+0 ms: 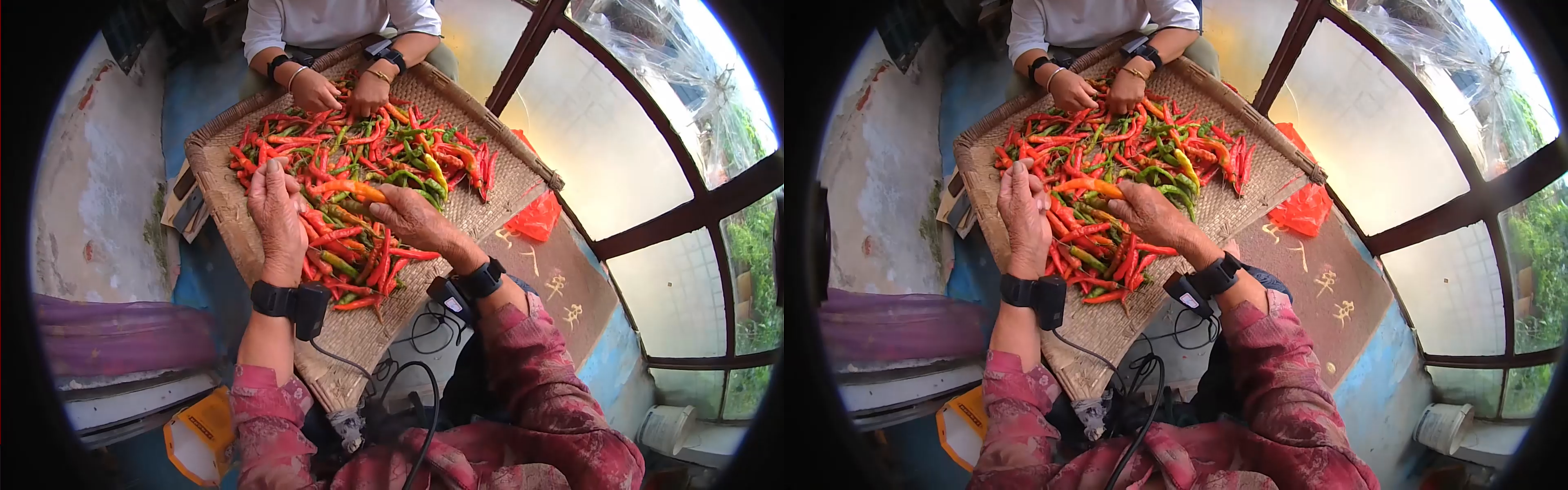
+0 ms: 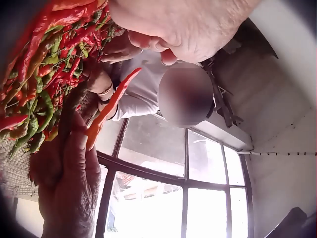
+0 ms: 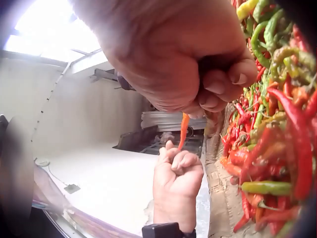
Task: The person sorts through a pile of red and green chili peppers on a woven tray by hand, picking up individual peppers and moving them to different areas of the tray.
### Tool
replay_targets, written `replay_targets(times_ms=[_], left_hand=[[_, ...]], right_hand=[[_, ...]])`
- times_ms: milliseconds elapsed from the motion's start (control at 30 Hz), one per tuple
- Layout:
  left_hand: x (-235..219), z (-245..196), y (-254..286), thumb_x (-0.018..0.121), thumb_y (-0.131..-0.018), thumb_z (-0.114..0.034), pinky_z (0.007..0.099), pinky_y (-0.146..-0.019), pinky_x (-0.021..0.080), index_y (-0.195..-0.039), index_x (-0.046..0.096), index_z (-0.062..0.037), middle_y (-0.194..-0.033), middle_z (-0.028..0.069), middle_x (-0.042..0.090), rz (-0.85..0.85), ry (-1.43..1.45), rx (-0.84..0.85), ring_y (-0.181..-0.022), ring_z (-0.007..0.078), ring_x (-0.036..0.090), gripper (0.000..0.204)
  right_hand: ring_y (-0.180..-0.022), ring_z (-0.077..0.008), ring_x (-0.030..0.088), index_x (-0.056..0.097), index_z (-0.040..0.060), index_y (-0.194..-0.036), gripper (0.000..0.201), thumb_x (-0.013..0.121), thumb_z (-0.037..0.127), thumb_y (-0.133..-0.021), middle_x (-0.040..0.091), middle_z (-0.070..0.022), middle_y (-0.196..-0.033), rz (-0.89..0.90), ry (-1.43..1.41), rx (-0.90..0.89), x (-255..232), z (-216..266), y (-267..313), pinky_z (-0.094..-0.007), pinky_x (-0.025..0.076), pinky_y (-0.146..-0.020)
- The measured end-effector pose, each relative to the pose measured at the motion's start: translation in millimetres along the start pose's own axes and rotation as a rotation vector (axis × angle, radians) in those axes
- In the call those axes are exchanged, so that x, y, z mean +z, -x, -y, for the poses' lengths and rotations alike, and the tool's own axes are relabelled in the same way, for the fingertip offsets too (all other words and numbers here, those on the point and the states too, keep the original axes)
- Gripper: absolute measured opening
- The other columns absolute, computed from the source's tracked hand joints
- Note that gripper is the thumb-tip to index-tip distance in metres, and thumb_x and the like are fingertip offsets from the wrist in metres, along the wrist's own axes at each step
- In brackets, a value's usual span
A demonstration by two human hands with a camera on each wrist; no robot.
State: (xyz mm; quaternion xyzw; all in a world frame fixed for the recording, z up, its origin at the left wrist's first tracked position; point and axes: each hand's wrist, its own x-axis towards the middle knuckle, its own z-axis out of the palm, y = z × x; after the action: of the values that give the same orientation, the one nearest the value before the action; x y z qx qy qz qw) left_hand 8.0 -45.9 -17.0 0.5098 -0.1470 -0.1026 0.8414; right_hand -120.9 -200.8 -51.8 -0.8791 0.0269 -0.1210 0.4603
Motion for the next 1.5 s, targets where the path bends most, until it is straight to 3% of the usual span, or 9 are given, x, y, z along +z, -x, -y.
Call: replay_targets(times_ms=[133, 200, 267, 500, 567, 800, 1133, 1333, 1500], left_hand=[[-12.4, -7.5, -4.8, 0.049, -0.094, -0.027, 0.0193, -0.047, 0.033, -0.098, 0.054, -0.0041, -0.062, -0.0033, 0.045, -0.041, 0.132, -0.128, -0.05, 0.0044, 0.036, 0.024], [-15.4, -5.2, -2.1, 0.05, -0.093, -0.026, 0.0204, -0.048, 0.034, -0.099, 0.055, -0.0054, -0.065, -0.0027, 0.048, -0.039, 0.17, -0.195, -0.05, 0.0052, 0.038, 0.022], [-14.2, -8.1, 1.4, 0.049, -0.094, -0.026, 0.0199, -0.048, 0.035, -0.098, 0.055, -0.0053, -0.066, -0.003, 0.049, -0.004, 0.181, -0.225, -0.051, 0.0048, 0.039, 0.022], [-10.3, -5.7, 6.6, 0.049, -0.094, -0.025, 0.0185, -0.047, 0.035, -0.096, 0.056, -0.0053, -0.065, -0.003, 0.049, 0.096, 0.189, -0.29, -0.052, 0.004, 0.04, 0.021], [-11.6, -7.2, 8.3, 0.049, -0.094, -0.025, 0.0185, -0.048, 0.035, -0.096, 0.055, -0.0052, -0.066, -0.0025, 0.049, 0.104, 0.185, -0.279, -0.052, 0.0041, 0.04, 0.021], [-18.9, -18.2, 5.3, 0.048, -0.094, -0.022, 0.0188, -0.048, 0.036, -0.096, 0.055, -0.0044, -0.066, -0.0024, 0.048, 0.119, 0.09, -0.216, -0.052, 0.0041, 0.039, 0.02], [-27.7, -27.8, 7.1, 0.049, -0.093, -0.023, 0.0171, -0.048, 0.035, -0.098, 0.056, -0.0032, -0.067, -0.0023, 0.048, 0.09, 0.101, -0.176, -0.054, 0.0039, 0.039, 0.022], [-28.8, -25.8, 6.6, 0.05, -0.093, -0.023, 0.0172, -0.048, 0.035, -0.097, 0.056, -0.0037, -0.068, -0.0022, 0.049, 0.102, 0.104, -0.181, -0.054, 0.0041, 0.039, 0.021], [-24.7, -23.8, 6.4, 0.05, -0.093, -0.023, 0.0172, -0.05, 0.036, -0.097, 0.056, -0.0042, -0.068, -0.0023, 0.049, 0.157, 0.123, -0.211, -0.055, 0.0041, 0.04, 0.02]], right_hand=[[-0.082, -0.029, 0.055, 0.043, 0.0034, -0.124, 0.047, 0.057, 0.029, -0.087, 0.056, -0.0165, -0.087, -0.522, 0.061, 0.098, -36.8, -18.7, -4.8, -0.0365, 0.044, -0.073], [-0.087, -0.0347, 0.053, 0.043, 0.0042, -0.125, 0.052, 0.063, 0.023, -0.08, 0.055, -0.0189, -0.093, -0.647, 0.777, 0.167, -48.1, -28.5, -3.0, -0.0442, 0.043, -0.072], [-0.092, -0.0333, 0.052, 0.052, 0.0049, -0.117, 0.046, 0.065, 0.019, -0.076, 0.055, -0.0166, -0.096, -0.614, 0.889, 0.172, -49.2, -26.6, -6.2, -0.0439, 0.043, -0.074], [-0.088, -0.0339, 0.057, 0.06, 0.0054, -0.098, 0.021, 0.056, 0.018, -0.081, 0.059, -0.0174, -0.088, -0.125, 0.489, 0.005, 22.2, -34.2, -55.2, -0.0421, 0.047, -0.075], [-0.09, -0.0358, 0.058, 0.057, 0.0065, -0.104, 0.029, 0.057, 0.022, -0.079, 0.061, -0.0199, -0.092, -0.024, 0.492, 0.332, 38.8, -36.7, -71.0, -0.0446, 0.047, -0.076], [-0.089, -0.034, 0.059, 0.051, 0.0095, -0.113, 0.048, 0.063, 0.014, -0.068, 0.061, -0.0207, -0.093, 0.034, 0.152, 0.274, 47.6, -37.8, -80.1, -0.0421, 0.047, -0.075], [-0.062, -0.0074, 0.047, 0.053, -0.0021, -0.107, 0.033, 0.052, 0.005, -0.074, 0.051, -0.0003, -0.071, -0.334, -0.428, 0.369, -13.2, -4.3, -55.2, -0.0234, 0.04, -0.057], [-0.09, -0.029, 0.054, 0.052, 0.0048, -0.115, 0.046, 0.061, 0.003, -0.07, 0.055, -0.0135, -0.093, -0.703, 0.831, 0.052, -17.3, -35.9, -58.7, -0.0406, 0.045, -0.074], [-0.105, -0.0322, 0.047, 0.049, 0.0108, -0.122, 0.057, 0.062, 0.002, -0.067, 0.047, -0.0147, -0.119, -0.214, 0.76, -0.243, 27.7, -23.5, -82.7, -0.041, 0.042, -0.083]])
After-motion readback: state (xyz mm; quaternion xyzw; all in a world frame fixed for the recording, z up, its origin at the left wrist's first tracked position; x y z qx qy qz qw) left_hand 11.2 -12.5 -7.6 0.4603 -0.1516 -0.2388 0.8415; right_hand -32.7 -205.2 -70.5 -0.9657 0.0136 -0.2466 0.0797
